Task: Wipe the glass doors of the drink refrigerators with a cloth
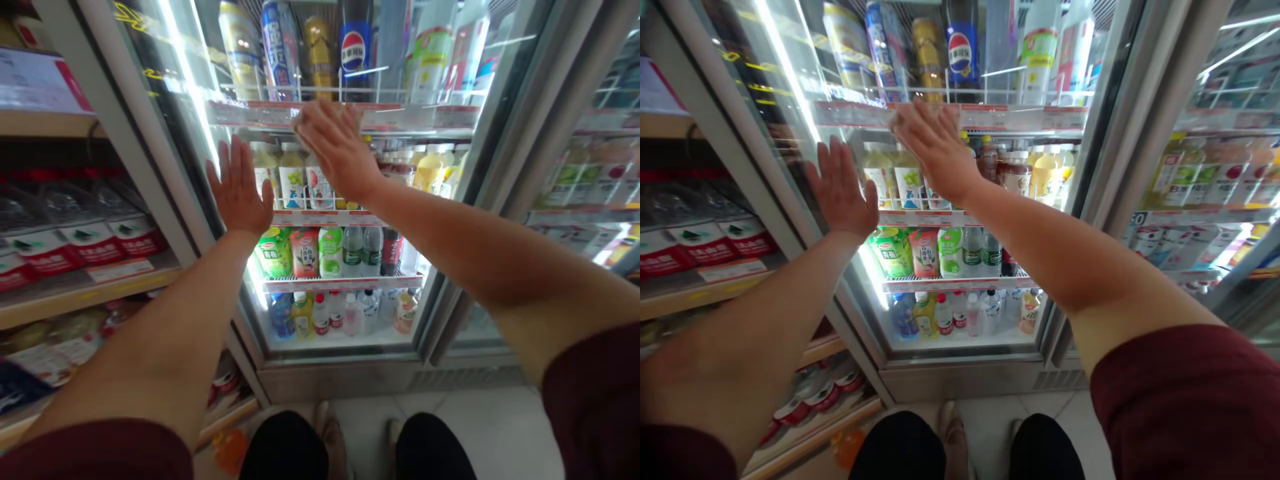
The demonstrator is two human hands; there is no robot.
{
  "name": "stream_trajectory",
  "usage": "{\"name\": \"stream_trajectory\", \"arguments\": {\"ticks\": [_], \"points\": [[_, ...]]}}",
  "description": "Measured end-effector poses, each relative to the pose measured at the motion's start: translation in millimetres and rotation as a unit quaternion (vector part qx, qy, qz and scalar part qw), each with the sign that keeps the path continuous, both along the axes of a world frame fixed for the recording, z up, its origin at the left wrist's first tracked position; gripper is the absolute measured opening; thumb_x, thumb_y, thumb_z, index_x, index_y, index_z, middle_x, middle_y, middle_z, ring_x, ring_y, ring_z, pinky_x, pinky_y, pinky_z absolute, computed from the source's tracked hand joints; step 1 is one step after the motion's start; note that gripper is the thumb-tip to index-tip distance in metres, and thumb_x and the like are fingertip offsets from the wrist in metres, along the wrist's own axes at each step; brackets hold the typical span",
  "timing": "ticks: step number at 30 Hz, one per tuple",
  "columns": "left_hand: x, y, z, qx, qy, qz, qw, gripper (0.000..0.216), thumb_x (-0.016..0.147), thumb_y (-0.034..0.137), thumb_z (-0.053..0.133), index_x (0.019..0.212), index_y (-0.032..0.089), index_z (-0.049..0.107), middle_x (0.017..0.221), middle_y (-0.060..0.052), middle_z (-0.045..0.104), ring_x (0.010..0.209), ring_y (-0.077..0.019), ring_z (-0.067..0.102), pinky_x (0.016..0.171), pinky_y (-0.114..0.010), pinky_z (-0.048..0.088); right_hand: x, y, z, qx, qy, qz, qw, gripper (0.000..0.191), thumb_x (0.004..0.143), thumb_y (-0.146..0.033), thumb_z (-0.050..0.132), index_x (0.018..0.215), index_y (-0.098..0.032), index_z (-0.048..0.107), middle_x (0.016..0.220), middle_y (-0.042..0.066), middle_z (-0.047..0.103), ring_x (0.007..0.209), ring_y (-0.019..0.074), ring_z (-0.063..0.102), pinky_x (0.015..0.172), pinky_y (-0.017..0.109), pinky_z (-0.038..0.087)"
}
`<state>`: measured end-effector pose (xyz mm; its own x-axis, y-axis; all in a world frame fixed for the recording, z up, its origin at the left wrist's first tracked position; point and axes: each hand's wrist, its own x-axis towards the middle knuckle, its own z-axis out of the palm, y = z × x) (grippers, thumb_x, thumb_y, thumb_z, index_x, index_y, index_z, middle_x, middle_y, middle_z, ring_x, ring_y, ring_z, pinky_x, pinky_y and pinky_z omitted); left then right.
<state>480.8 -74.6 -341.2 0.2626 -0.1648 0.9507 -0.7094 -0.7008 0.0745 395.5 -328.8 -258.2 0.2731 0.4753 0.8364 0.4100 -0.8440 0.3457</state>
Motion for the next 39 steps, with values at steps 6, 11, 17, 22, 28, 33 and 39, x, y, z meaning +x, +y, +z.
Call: {"name": "stream_trajectory", "arguments": {"ticks": [6,11,17,22,28,33,39], "points": [[2.5,-0.2,-0.9,0.004,-0.017,0.019,1.0,0.096,0.109,0.081,0.016,0.179,0.016,0.025,0.185,-0.001,0.013,0.173,-0.025,-0.001,0.14,-0.035,-0.021,-7.7,0.6,6.9,-0.149,0.048,-0.007,0.988,0.055,0.107,-0.022,0.043,0.16,-0.028,0.056,0.177,0.0,0.044,0.17,0.0237,0.03,0.143,0.054,0.02],[0.6,-1.1,-0.7,0.0,-0.02,0.013,1.0,0.096,0.11,0.078,0.016,0.176,0.009,0.026,0.185,-0.005,0.015,0.173,-0.029,0.0,0.139,-0.043,-0.021,-1.5,-1.2,20.6,-0.001,-0.04,-0.043,0.998,0.057,0.108,-0.015,0.043,0.162,-0.024,0.055,0.178,0.004,0.042,0.17,0.0292,0.031,0.144,0.056,0.024],[3.0,3.8,0.6,0.031,-0.013,0.03,0.999,0.091,0.111,0.07,0.023,0.178,0.008,0.022,0.185,-0.01,0.013,0.173,-0.027,-0.002,0.141,-0.05,-0.018,-15.8,-7.1,8.7,-0.231,0.058,0.0,0.971,0.053,0.112,-0.021,0.041,0.162,-0.018,0.055,0.177,0.005,0.044,0.169,0.0291,0.033,0.142,0.06,0.025],[2.9,3.8,1.0,0.032,-0.016,0.02,0.999,0.09,0.112,0.067,0.03,0.177,0.005,0.021,0.185,-0.015,0.012,0.173,-0.0324,0.0,0.139,-0.057,-0.016,-0.7,-21.9,53.8,-0.038,-0.032,0.005,0.999,0.057,0.108,-0.025,0.039,0.163,-0.025,0.056,0.176,0.001,0.045,0.169,0.0314,0.034,0.143,0.058,0.023],[-3.4,2.1,2.1,0.036,-0.014,0.025,0.999,0.087,0.112,0.06,0.033,0.176,0.003,0.023,0.184,-0.017,0.013,0.173,-0.0327,0.002,0.139,-0.058,-0.013,-4.0,-26.8,21.7,-0.139,-0.042,0.002,0.989,0.057,0.109,-0.016,0.04,0.163,-0.018,0.056,0.176,0.009,0.046,0.168,0.0346,0.035,0.139,0.066,0.029],[-10.1,0.8,2.8,0.022,-0.003,0.017,1.0,0.085,0.112,0.058,0.036,0.176,0.004,0.024,0.184,-0.015,0.015,0.173,-0.0309,0.002,0.14,-0.057,-0.014,-7.8,-43.3,50.8,-0.021,-0.041,0.004,0.999,0.052,0.109,-0.032,0.048,0.157,-0.046,0.061,0.172,-0.01,0.049,0.166,0.0242,0.04,0.143,0.046,0.03],[-7.4,1.5,3.2,0.033,-0.011,0.026,0.999,0.084,0.112,0.055,0.036,0.177,0.004,0.023,0.184,-0.015,0.014,0.173,-0.032,0.002,0.139,-0.061,-0.013,-15.1,-56.3,18.4,-0.071,-0.064,-0.038,0.995,0.055,0.11,-0.022,0.039,0.162,-0.024,0.057,0.175,0.002,0.047,0.168,0.027,0.035,0.14,0.06,0.029]]}}
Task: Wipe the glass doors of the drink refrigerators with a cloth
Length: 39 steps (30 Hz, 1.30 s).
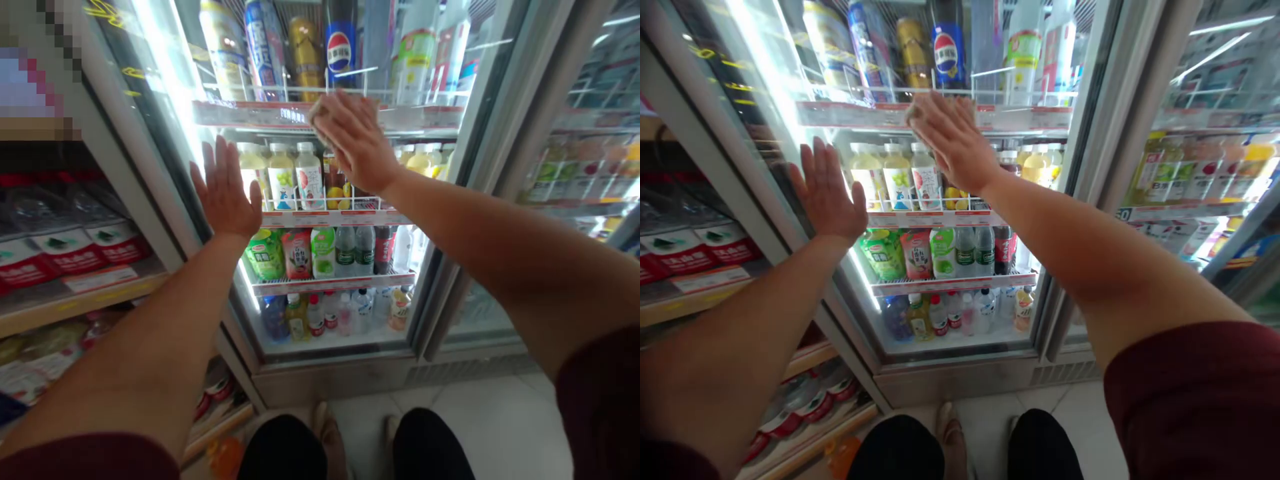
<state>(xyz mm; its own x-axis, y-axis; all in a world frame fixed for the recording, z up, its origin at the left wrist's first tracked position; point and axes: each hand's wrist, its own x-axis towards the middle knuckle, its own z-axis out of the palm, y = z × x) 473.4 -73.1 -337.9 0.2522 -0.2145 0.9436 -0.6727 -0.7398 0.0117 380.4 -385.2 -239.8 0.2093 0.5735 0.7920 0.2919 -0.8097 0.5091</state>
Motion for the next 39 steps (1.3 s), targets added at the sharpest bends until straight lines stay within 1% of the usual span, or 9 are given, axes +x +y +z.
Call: {"name": "stream_trajectory", "arguments": {"ticks": [4,9,15,21,28,31,34,36,39], "points": [[3.8,0.9,0.6,0.003,0.002,0.0,1.0,0.088,0.109,0.058,0.037,0.176,0.002,0.021,0.184,-0.019,0.013,0.173,-0.0353,0.001,0.137,-0.064,-0.015,-8.0,-4.6,-1.1,-0.164,0.089,0.029,0.982,0.048,0.113,-0.026,0.046,0.159,-0.028,0.058,0.173,-0.001,0.05,0.166,0.0258,0.04,0.139,0.058,0.032],[5.4,0.5,0.8,0.003,-0.002,0.014,1.0,0.087,0.11,0.058,0.034,0.176,0.001,0.023,0.184,-0.019,0.014,0.173,-0.0343,0.002,0.138,-0.061,-0.012,0.1,-16.9,5.7,0.062,-0.045,0.02,0.997,0.051,0.113,-0.028,0.042,0.161,-0.031,0.057,0.174,0.005,0.049,0.167,0.0275,0.038,0.142,0.052,0.03],[9.6,1.3,1.2,-0.01,0.002,-0.006,1.0,0.094,0.107,0.066,0.036,0.176,0.003,0.023,0.184,-0.018,0.015,0.173,-0.0349,0.002,0.138,-0.06,-0.014,1.4,-32.4,-13.8,-0.127,0.081,0.068,0.986,0.05,0.113,-0.029,0.042,0.161,-0.028,0.055,0.173,0.002,0.05,0.167,0.0275,0.038,0.141,0.061,0.026],[2.8,-0.2,1.1,-0.015,0.01,-0.01,1.0,0.095,0.107,0.068,0.035,0.175,0.003,0.024,0.184,-0.018,0.015,0.173,-0.0342,0.001,0.138,-0.059,-0.014,-2.1,-48.7,-12.6,0.057,-0.015,0.054,0.997,0.053,0.113,-0.029,0.04,0.163,-0.031,0.055,0.176,0.003,0.045,0.17,0.0236,0.03,0.144,0.049,0.025],[-4.1,-3.0,2.4,-0.032,0.012,-0.014,0.999,0.095,0.104,0.066,0.041,0.175,0.003,0.028,0.183,-0.019,0.019,0.173,-0.0363,0.004,0.139,-0.059,-0.011,-25.1,-63.8,-5.8,-0.101,0.129,0.035,0.986,0.048,0.113,-0.035,0.044,0.158,-0.03,0.059,0.175,0.0,0.048,0.168,0.0229,0.035,0.143,0.054,0.025],[-2.8,-2.6,1.9,-0.024,0.002,0.0,1.0,0.092,0.105,0.061,0.04,0.175,0.002,0.027,0.183,-0.019,0.018,0.173,-0.0359,0.004,0.139,-0.061,-0.01,-29.7,-67.0,-1.1,0.045,0.048,0.017,0.998,0.05,0.114,-0.039,0.04,0.16,-0.03,0.059,0.176,0.002,0.045,0.17,0.0209,0.032,0.145,0.046,0.024],[-2.2,-1.7,1.2,-0.014,0.003,0.009,1.0,0.089,0.106,0.055,0.04,0.175,0.001,0.025,0.183,-0.019,0.016,0.173,-0.0359,0.003,0.139,-0.062,-0.01,-28.1,-68.3,-20.6,0.141,0.019,0.02,0.99,0.053,0.111,-0.033,0.039,0.161,-0.03,0.059,0.175,0.003,0.048,0.171,0.0249,0.029,0.145,0.056,0.019],[-1.7,-1.2,0.7,-0.007,0.001,0.01,1.0,0.088,0.107,0.054,0.04,0.175,0.001,0.024,0.184,-0.019,0.015,0.173,-0.0357,0.004,0.139,-0.062,-0.01,-26.3,-73.9,-31.9,0.098,0.045,0.028,0.994,0.054,0.109,-0.031,0.041,0.16,-0.028,0.059,0.173,0.002,0.049,0.17,0.0271,0.03,0.143,0.063,0.019],[-0.1,-0.9,-0.2,-0.007,-0.015,0.009,1.0,0.085,0.108,0.053,0.039,0.175,0.001,0.025,0.183,-0.019,0.015,0.173,-0.0349,0.005,0.139,-0.062,-0.008,-24.0,-91.3,-25.5,0.0,0.082,0.048,0.995,0.054,0.11,-0.04,0.041,0.157,-0.025,0.062,0.172,0.004,0.051,0.168,0.0242,0.037,0.144,0.054,0.022]]}}
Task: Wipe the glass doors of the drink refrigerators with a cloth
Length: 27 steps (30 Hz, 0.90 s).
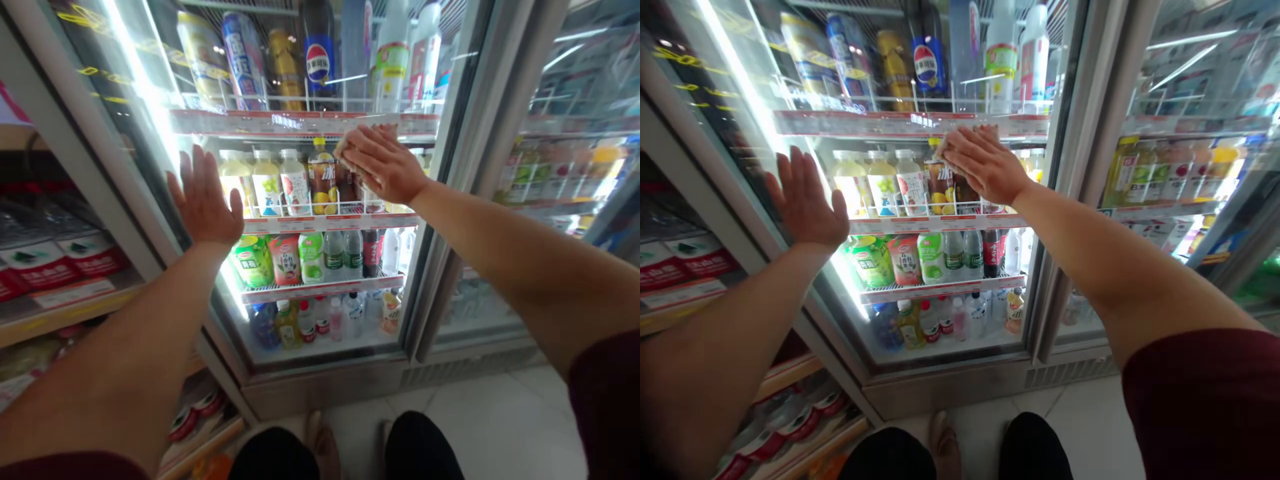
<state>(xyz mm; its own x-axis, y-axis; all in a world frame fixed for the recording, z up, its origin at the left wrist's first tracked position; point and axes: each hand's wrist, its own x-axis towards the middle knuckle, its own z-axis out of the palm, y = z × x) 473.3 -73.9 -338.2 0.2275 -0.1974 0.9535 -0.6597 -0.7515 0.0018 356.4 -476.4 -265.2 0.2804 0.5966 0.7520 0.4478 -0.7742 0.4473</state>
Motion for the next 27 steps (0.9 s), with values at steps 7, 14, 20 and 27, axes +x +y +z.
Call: {"name": "stream_trajectory", "arguments": {"ticks": [7,14,20,27], "points": [[-0.8,-1.4,0.8,-0.014,0.01,-0.013,1.0,0.089,0.106,0.056,0.044,0.175,0.003,0.027,0.183,-0.018,0.018,0.173,-0.0352,0.005,0.139,-0.061,-0.009,-4.0,-18.2,-0.7,0.194,-0.095,-0.021,0.976,0.054,0.112,-0.044,0.04,0.159,-0.028,0.061,0.175,0.003,0.046,0.17,0.0259,0.031,0.144,0.058,0.022],[-2.8,-2.3,2.3,-0.025,0.019,-0.019,0.999,0.091,0.104,0.058,0.044,0.174,0.002,0.029,0.183,-0.019,0.019,0.173,-0.0351,0.006,0.139,-0.058,-0.01,-13.3,-36.8,-13.4,0.081,-0.022,-0.016,0.996,0.051,0.108,-0.047,0.044,0.153,-0.036,0.066,0.17,-0.005,0.053,0.167,0.0237,0.04,0.143,0.047,0.027],[0.8,-1.2,1.4,-0.02,0.008,-0.015,1.0,0.089,0.104,0.057,0.044,0.174,0.003,0.029,0.183,-0.017,0.018,0.173,-0.0341,0.006,0.139,-0.059,-0.009,-1.6,-36.0,-47.6,0.283,-0.161,-0.043,0.944,0.058,0.11,-0.043,0.033,0.16,-0.03,0.06,0.176,0.003,0.045,0.17,0.0273,0.032,0.143,0.059,0.023],[-0.6,-1.2,1.6,-0.01,0.017,-0.01,1.0,0.089,0.105,0.053,0.043,0.175,0.002,0.026,0.183,-0.019,0.017,0.173,-0.0356,0.006,0.139,-0.063,-0.009,12.8,-42.8,-36.1,0.297,-0.189,0.027,0.936,0.052,0.111,-0.049,0.04,0.158,-0.042,0.06,0.173,-0.008,0.048,0.166,0.0259,0.039,0.141,0.049,0.024]]}}
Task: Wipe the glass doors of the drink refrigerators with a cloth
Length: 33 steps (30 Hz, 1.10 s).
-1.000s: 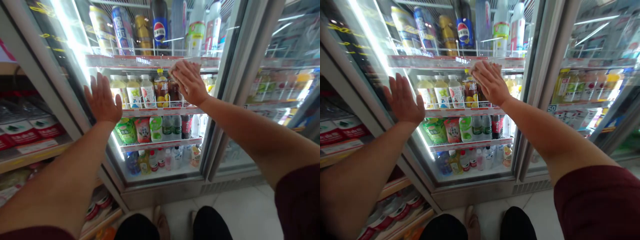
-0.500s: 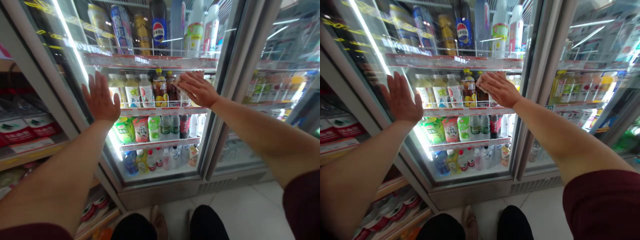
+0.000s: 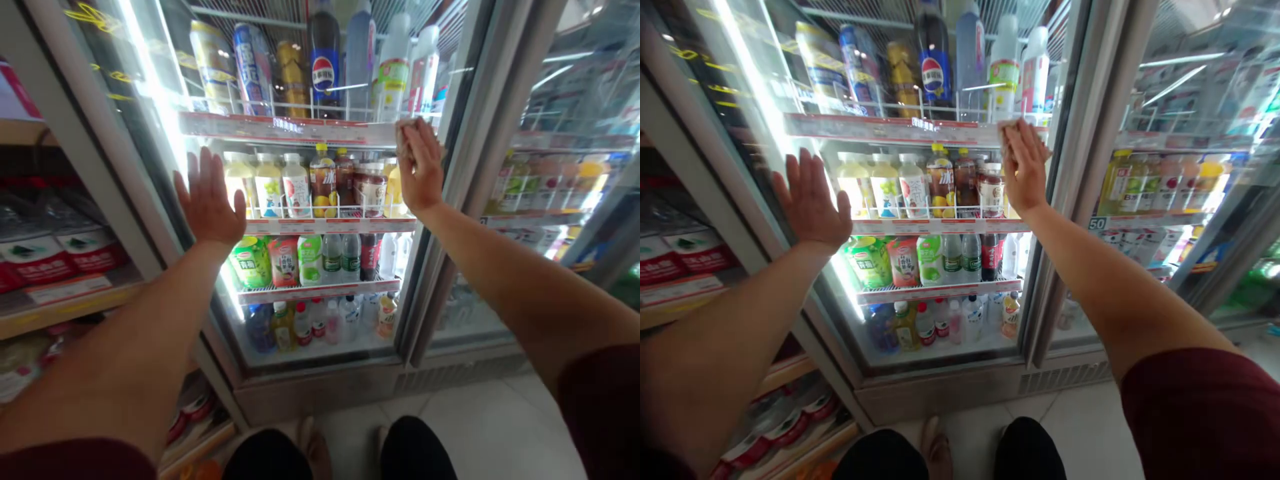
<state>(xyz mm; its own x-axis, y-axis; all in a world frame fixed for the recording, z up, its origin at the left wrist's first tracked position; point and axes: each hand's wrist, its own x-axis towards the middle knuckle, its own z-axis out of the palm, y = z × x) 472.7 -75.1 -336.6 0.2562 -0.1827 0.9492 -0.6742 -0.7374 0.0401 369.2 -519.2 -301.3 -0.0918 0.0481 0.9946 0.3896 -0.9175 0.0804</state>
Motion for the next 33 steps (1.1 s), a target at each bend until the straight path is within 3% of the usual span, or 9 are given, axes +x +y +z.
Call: {"name": "stream_trajectory", "arguments": {"ticks": [4,8,15,17,21,23,26,28,33], "points": [[-2.5,-1.0,0.8,-0.017,0.011,-0.018,1.0,0.092,0.103,0.059,0.045,0.175,0.004,0.028,0.183,-0.018,0.019,0.173,-0.0337,0.005,0.139,-0.059,-0.011,1.0,13.3,-11.6,-0.022,-0.001,-0.013,1.0,0.057,0.112,-0.046,0.032,0.167,-0.044,0.049,0.172,-0.008,0.05,0.172,0.024,0.027,0.142,0.055,0.023],[-2.9,-1.5,0.6,-0.021,0.012,-0.029,0.999,0.091,0.104,0.06,0.045,0.175,0.005,0.03,0.183,-0.018,0.02,0.173,-0.0338,0.006,0.14,-0.058,-0.011,-17.0,40.4,-37.6,-0.11,0.111,-0.087,0.984,0.054,0.112,-0.04,0.033,0.158,-0.04,0.06,0.167,0.001,0.057,0.165,0.0253,0.042,0.136,0.063,0.038],[-6.4,-2.9,0.4,-0.03,0.025,-0.048,0.998,0.087,0.104,0.052,0.051,0.174,0.006,0.03,0.183,-0.017,0.019,0.173,-0.0334,0.004,0.14,-0.057,-0.015,3.4,67.8,14.1,0.003,0.062,-0.045,0.997,0.054,0.112,-0.037,0.036,0.16,-0.028,0.059,0.175,0.009,0.047,0.169,0.0313,0.035,0.139,0.069,0.024],[-6.6,-3.0,0.0,-0.029,0.028,-0.046,0.998,0.086,0.104,0.052,0.05,0.175,0.008,0.031,0.183,-0.014,0.019,0.173,-0.0308,0.004,0.141,-0.054,-0.014,8.3,86.7,5.0,-0.021,0.07,-0.036,0.997,0.053,0.111,-0.036,0.037,0.157,-0.03,0.062,0.174,0.007,0.049,0.169,0.0303,0.035,0.14,0.067,0.024],[-2.8,-1.8,-1.3,-0.021,0.023,-0.025,0.999,0.084,0.105,0.054,0.045,0.175,0.012,0.031,0.183,-0.009,0.02,0.173,-0.0245,0.003,0.141,-0.047,-0.016,6.8,119.1,-17.4,-0.172,0.164,-0.029,0.971,0.053,0.107,-0.029,0.042,0.156,-0.041,0.061,0.17,-0.002,0.054,0.168,0.0251,0.037,0.142,0.06,0.028],[-0.2,-1.0,-2.2,-0.012,0.019,-0.018,1.0,0.084,0.106,0.055,0.042,0.176,0.01,0.029,0.184,-0.008,0.018,0.173,-0.0242,0.0,0.14,-0.047,-0.017,8.9,126.3,-5.9,-0.193,0.175,-0.026,0.965,0.056,0.106,-0.026,0.045,0.159,-0.038,0.057,0.173,-0.002,0.05,0.169,0.026,0.034,0.143,0.06,0.025],[3.9,-0.1,-3.6,-0.001,0.014,-0.016,1.0,0.085,0.107,0.058,0.039,0.177,0.011,0.026,0.184,-0.008,0.016,0.173,-0.0249,-0.003,0.14,-0.048,-0.018,19.0,135.0,25.6,-0.136,0.15,-0.038,0.978,0.058,0.109,-0.023,0.039,0.164,-0.028,0.053,0.178,0.004,0.042,0.171,0.0294,0.029,0.142,0.064,0.02],[7.4,0.1,-4.8,0.0,0.006,-0.022,1.0,0.084,0.109,0.061,0.038,0.177,0.013,0.026,0.184,-0.008,0.017,0.173,-0.0261,-0.001,0.141,-0.05,-0.017,24.4,146.6,33.3,-0.102,0.144,-0.057,0.983,0.059,0.111,-0.022,0.032,0.166,-0.021,0.051,0.18,0.007,0.038,0.173,0.0302,0.024,0.142,0.064,0.019],[20.0,3.3,-9.8,0.004,-0.047,-0.031,0.998,0.078,0.115,0.063,0.03,0.179,0.017,0.022,0.185,-0.007,0.017,0.173,-0.0276,0.002,0.141,-0.055,-0.015,18.2,186.8,-9.4,-0.188,0.207,-0.086,0.956,0.058,0.112,-0.024,0.031,0.166,-0.022,0.052,0.181,0.004,0.036,0.173,0.0252,0.023,0.145,0.054,0.015]]}}
